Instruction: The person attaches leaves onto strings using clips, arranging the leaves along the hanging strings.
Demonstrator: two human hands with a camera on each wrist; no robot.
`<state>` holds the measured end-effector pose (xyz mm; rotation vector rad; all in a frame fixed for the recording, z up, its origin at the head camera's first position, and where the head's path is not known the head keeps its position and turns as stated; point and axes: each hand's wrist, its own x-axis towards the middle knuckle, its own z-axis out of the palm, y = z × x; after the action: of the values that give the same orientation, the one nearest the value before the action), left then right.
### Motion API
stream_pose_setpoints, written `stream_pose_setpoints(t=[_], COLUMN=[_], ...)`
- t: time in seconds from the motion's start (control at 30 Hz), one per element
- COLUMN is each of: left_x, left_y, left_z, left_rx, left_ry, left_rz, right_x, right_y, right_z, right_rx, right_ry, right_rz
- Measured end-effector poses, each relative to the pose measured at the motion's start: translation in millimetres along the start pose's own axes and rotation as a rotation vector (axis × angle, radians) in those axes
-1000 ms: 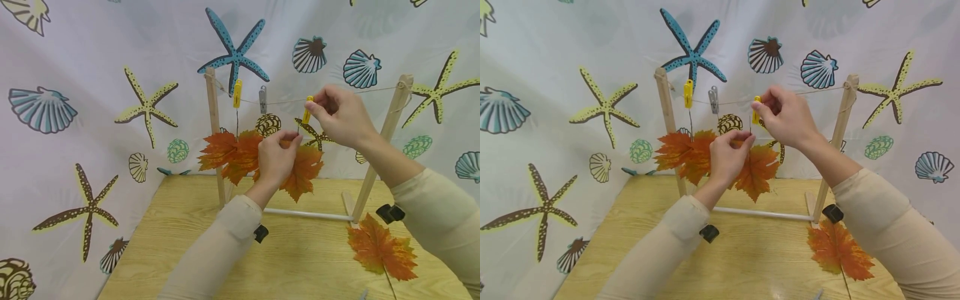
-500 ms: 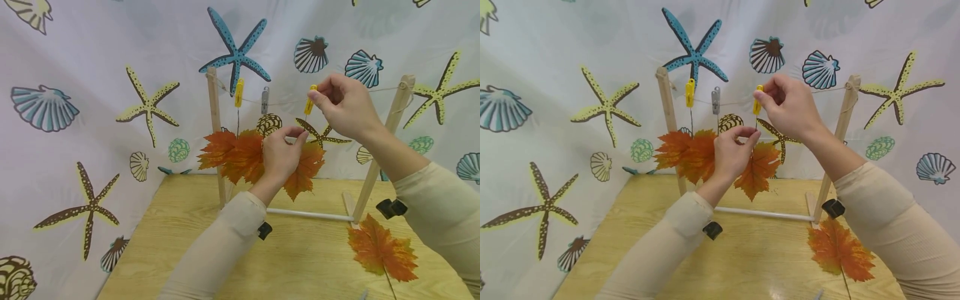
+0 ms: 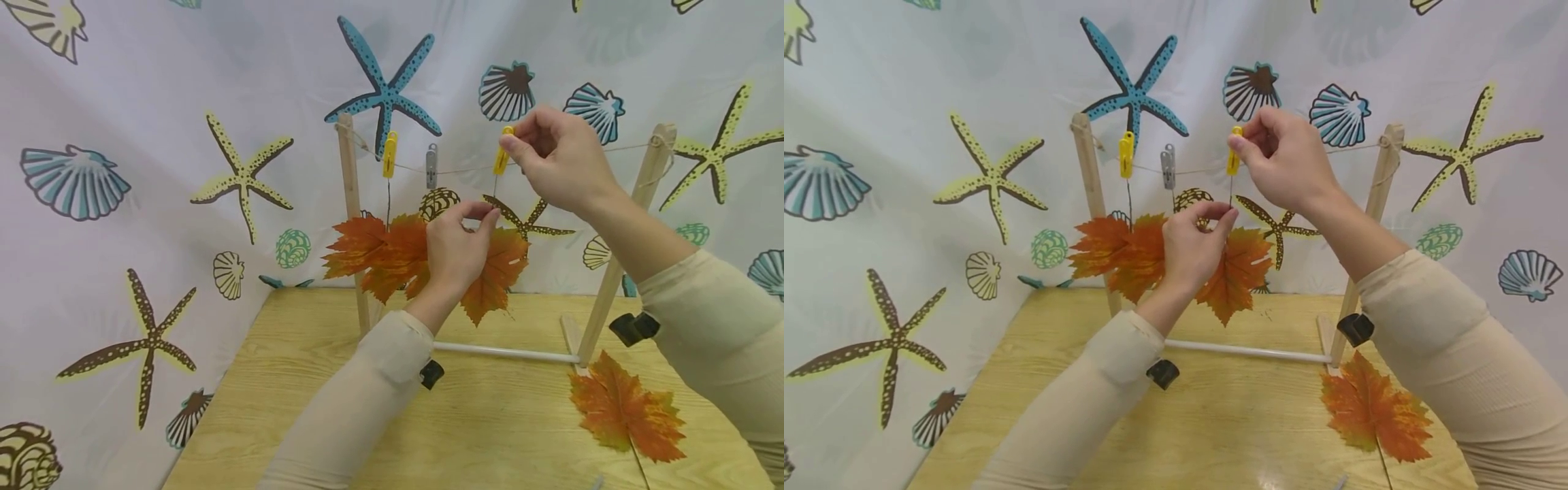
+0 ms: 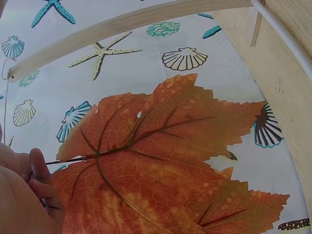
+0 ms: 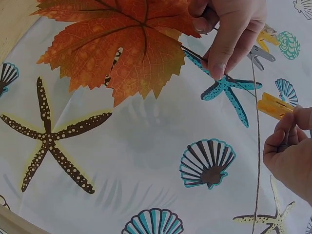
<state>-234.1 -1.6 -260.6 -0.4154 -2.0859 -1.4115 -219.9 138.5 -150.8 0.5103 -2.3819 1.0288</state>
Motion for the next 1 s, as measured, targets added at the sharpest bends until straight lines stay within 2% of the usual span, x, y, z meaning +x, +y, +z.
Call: stream_pose_setpoints(t=[0.27,0.5,0.73,1.0], left_x=[3.6,4.7,7.8,10.8], left_y=[-4.9,-7.6,-6.5,-6.3], left_z=[-1.5,-3.9,-4.2,-7.1], left_rx=[-0.004,-0.008,-0.022,-0.035], left_ry=[0.019,0.024,0.025,0.059], left_rz=[0.007,0.022,0.017,0.031], right_x=[6,11,13,14], right_y=[-3,-6,-6,-9], right_z=[5,7,11,13], right_rx=[-0.017,-0.032,-0.043,-0.051], right_ry=[-0.018,-0.029,-0.062,-0.121], right_rz=[-0.015,0.015,0.022,0.041])
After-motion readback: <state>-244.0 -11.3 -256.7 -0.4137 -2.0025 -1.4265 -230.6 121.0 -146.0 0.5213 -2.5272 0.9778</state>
